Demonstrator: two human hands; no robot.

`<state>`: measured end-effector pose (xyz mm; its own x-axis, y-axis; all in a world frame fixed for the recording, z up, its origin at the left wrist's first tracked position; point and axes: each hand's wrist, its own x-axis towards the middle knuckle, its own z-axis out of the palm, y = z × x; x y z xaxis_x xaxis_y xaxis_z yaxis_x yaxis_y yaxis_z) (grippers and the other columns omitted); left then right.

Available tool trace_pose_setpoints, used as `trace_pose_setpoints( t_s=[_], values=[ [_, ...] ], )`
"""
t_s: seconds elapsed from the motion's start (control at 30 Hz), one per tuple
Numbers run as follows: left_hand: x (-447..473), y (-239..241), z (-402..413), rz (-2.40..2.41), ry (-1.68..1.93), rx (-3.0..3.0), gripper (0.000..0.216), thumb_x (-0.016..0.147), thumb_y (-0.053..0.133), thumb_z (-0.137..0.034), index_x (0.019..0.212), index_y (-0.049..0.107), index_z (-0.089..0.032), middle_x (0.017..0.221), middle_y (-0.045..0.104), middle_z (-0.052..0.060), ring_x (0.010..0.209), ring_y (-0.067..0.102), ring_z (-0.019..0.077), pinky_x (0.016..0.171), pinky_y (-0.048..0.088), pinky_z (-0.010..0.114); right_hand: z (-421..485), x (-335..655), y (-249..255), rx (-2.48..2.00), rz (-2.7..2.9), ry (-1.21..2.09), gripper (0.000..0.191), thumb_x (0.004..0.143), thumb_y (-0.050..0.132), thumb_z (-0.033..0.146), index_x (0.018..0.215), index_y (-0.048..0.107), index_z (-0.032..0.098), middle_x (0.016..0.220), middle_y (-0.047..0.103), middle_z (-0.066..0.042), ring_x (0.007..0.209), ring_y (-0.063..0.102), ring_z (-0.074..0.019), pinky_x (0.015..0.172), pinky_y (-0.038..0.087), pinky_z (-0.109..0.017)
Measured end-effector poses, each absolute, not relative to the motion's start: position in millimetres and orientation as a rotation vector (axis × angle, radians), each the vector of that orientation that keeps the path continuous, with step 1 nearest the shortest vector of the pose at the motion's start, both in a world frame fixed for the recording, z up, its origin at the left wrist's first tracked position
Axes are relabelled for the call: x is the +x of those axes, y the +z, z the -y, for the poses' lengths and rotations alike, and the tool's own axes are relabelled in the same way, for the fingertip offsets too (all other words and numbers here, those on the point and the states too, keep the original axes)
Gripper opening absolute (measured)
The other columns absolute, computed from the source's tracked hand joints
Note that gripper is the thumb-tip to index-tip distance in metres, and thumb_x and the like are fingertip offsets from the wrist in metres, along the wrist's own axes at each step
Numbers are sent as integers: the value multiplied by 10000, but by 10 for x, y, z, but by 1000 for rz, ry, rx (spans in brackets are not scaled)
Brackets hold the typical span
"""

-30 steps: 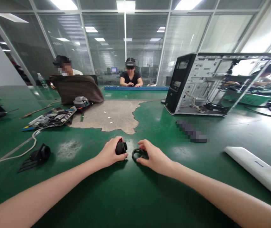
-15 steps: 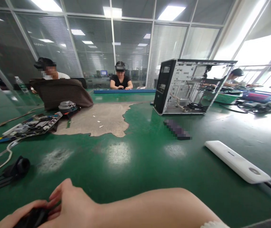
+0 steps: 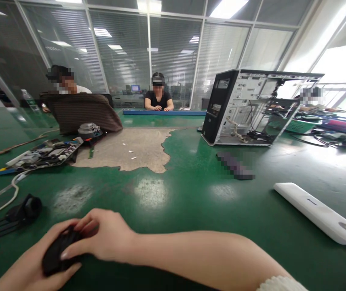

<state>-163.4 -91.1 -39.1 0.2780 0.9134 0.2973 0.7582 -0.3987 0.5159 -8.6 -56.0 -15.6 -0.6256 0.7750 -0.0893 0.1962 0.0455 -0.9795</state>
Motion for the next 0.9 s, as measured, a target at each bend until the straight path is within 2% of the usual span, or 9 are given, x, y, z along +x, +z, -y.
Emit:
trace_pose_setpoints(
  t_s=[0.03, 0.1, 0.2, 0.33, 0.47, 0.63, 0.77, 0.9],
  values=[
    [-1577, -304, 852, -1551, 833, 2250, 576, 672, 488, -483, 1194, 254, -422, 1005, 594, -58, 892, 580, 275, 739, 486, 420, 474, 66, -125, -991, 1809, 1582, 508, 461, 767, 423, 896, 614, 211, 897, 668, -30, 850, 638, -221, 729, 514, -332],
    [-1312, -151, 634, -1472, 814, 2210, 524, 680, 554, -414, 1148, 351, -294, 1040, 573, 9, 944, 560, 254, 803, 463, 373, 289, 411, -68, -1003, 1691, 1492, 382, 513, 765, 345, 826, 616, 186, 848, 662, -32, 824, 634, -204, 744, 501, -338],
    [-735, -18, 162, -1246, 758, 2270, 545, 673, 604, -391, 1137, 373, -223, 1079, 541, 54, 976, 535, 238, 834, 433, 370, 16, 951, -1, -1016, 1531, 1431, 259, 574, 732, 225, 791, 601, 169, 793, 648, -14, 761, 627, -159, 748, 489, -327],
    [-167, -28, -284, -1125, 790, 2378, 554, 649, 649, -382, 1108, 395, -203, 1034, 548, 55, 917, 537, 231, 796, 420, 373, -190, 1479, 21, -1022, 1419, 1403, 261, 590, 711, 211, 817, 593, 161, 827, 637, -2, 731, 618, -127, 769, 479, -318],
    [-8, -94, -345, -1089, 813, 2555, 549, 654, 652, -402, 1091, 393, -195, 1059, 528, 77, 942, 516, 247, 790, 394, 375, -139, 1667, -40, -974, 1362, 1439, 286, 601, 710, 240, 838, 562, 180, 832, 637, 15, 762, 627, -132, 792, 473, -320],
    [-6, -112, -319, -1013, 825, 2695, 529, 708, 610, -385, 1133, 354, -203, 1114, 500, 95, 1028, 477, 256, 822, 360, 380, -26, 1680, -94, -915, 1370, 1380, 319, 604, 715, 244, 866, 538, 196, 914, 616, 3, 898, 598, -151, 815, 471, -300],
    [-8, -104, -327, -984, 799, 2728, 584, 699, 614, -438, 1157, 340, -200, 1124, 507, 95, 1033, 483, 262, 841, 354, 393, -35, 1686, -106, -967, 1412, 1284, 180, 727, 600, 329, 832, 551, 192, 820, 613, 6, 754, 601, -126, 730, 486, -287],
    [-14, -85, -294, -957, 778, 2782, 576, 718, 602, -440, 1165, 327, -201, 1157, 499, 93, 1063, 471, 256, 867, 346, 390, -24, 1687, -115, -955, 1436, 1276, 164, 736, 594, 309, 844, 534, 202, 822, 601, 13, 755, 594, -121, 711, 484, -271]
  ],
)
